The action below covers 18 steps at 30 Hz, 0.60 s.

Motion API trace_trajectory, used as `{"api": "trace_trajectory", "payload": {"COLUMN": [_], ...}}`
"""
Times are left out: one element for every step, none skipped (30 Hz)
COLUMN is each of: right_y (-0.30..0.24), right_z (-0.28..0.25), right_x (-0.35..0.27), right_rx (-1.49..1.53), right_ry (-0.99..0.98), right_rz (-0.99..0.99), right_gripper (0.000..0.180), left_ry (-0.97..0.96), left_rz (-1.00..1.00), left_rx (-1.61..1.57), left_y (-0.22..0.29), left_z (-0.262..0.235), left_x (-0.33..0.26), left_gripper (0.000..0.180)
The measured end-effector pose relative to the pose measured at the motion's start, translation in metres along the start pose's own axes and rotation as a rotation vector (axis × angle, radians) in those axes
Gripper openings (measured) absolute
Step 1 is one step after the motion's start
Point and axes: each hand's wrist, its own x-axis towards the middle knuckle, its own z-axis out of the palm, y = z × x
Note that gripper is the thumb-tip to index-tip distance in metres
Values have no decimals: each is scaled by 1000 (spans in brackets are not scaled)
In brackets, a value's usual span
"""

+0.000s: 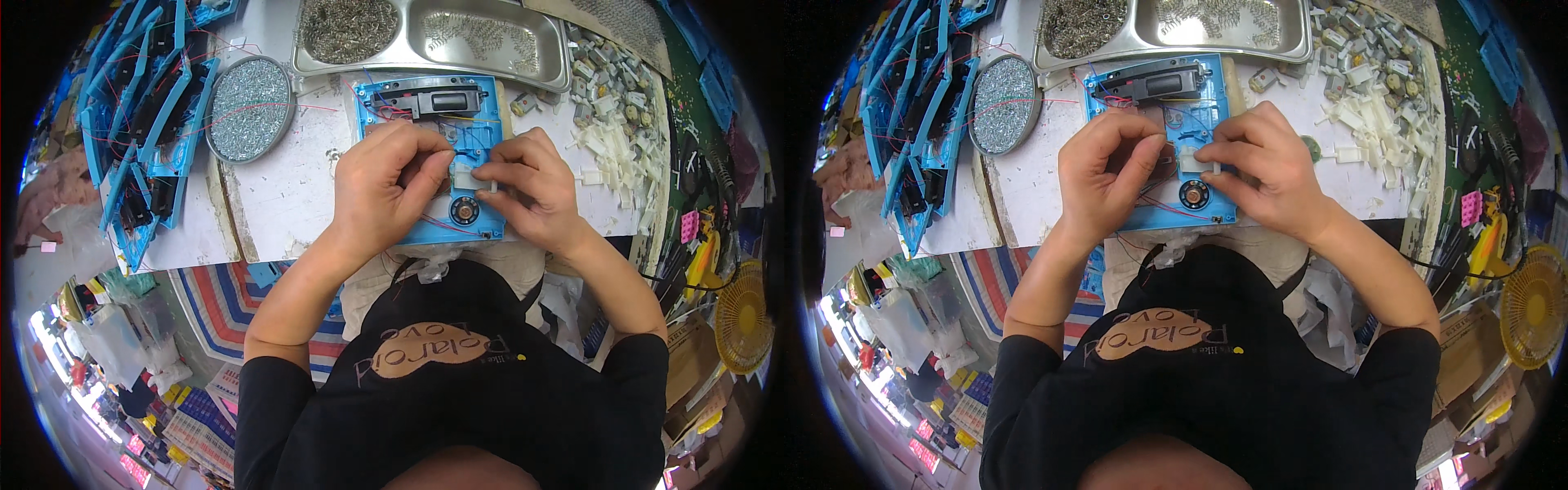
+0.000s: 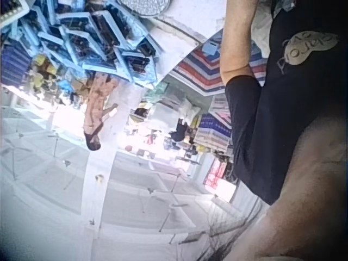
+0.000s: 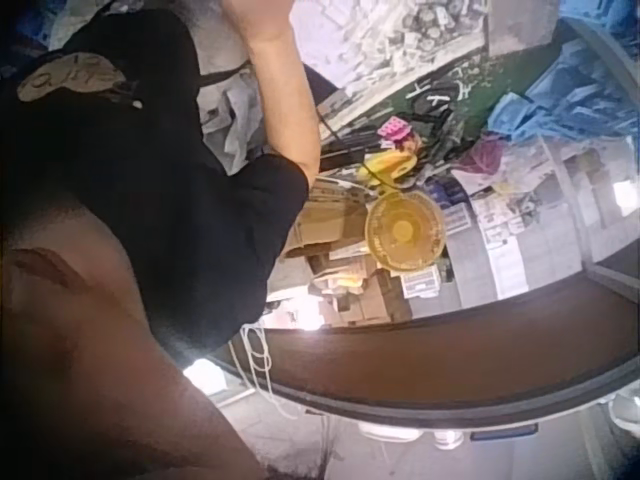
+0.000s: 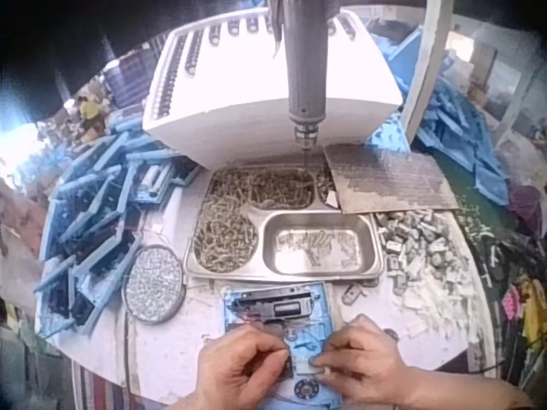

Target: Assembling and soldering components of a blue plastic electronic device.

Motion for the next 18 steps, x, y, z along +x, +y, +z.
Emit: {"api": "trace_trajectory", "payload": {"right_y": [-4,-9,-12,-15,-16,-18,-20,-21,-23,-26,-30,-24,-15,-4,10,18,27,36], "right_z": [-1,-4,-5,-6,-6,-6,-9,-10,-11,-15,-18,-29,-46,-63,-82,-97,-109,-118], "right_x": [3,8,11,12,13,13,11,8,6,3,0,-4,-12,-19,-21,-21,-18,-14], "right_rx": [-63,-127,-191,-208,-225,-242,-236,-229,-222,-221,-159,-203,-245,-277,-510,-606,-666,-726], "right_ry": [-29,-57,-84,-93,-102,-111,-127,-87,-47,-5,31,76,120,163,174,190,159,126], "right_rz": [4,8,13,35,58,82,106,99,92,86,97,129,162,194,175,240,210,179], "right_gripper": [24,23,22,21,20,19,27,28,29,30,32,30,28,26,24,21,21,21], "left_ry": [2,2,9,10,10,13,12,11,-24,-22,-8,5,1,-3,-3,-12,-22,-32], "left_rz": [9,19,25,39,53,63,81,100,35,46,50,53,71,84,96,94,94,93], "left_rx": [11,22,26,23,19,28,24,17,-4,-2,14,29,30,39,57,46,36,27], "left_y": [0,0,-2,-5,-6,-5,-5,-4,-1,3,6,6,4,2,0,0,0,0], "left_z": [0,0,-1,0,0,-2,-2,-1,-2,-1,-2,-2,-2,-1,-2,-2,-1,-1], "left_x": [0,1,0,1,2,1,2,4,2,3,2,3,4,3,1,1,1,2], "left_gripper": [7,7,7,7,6,6,6,6,6,6,6,6,6,6,7,7,8,8]}}
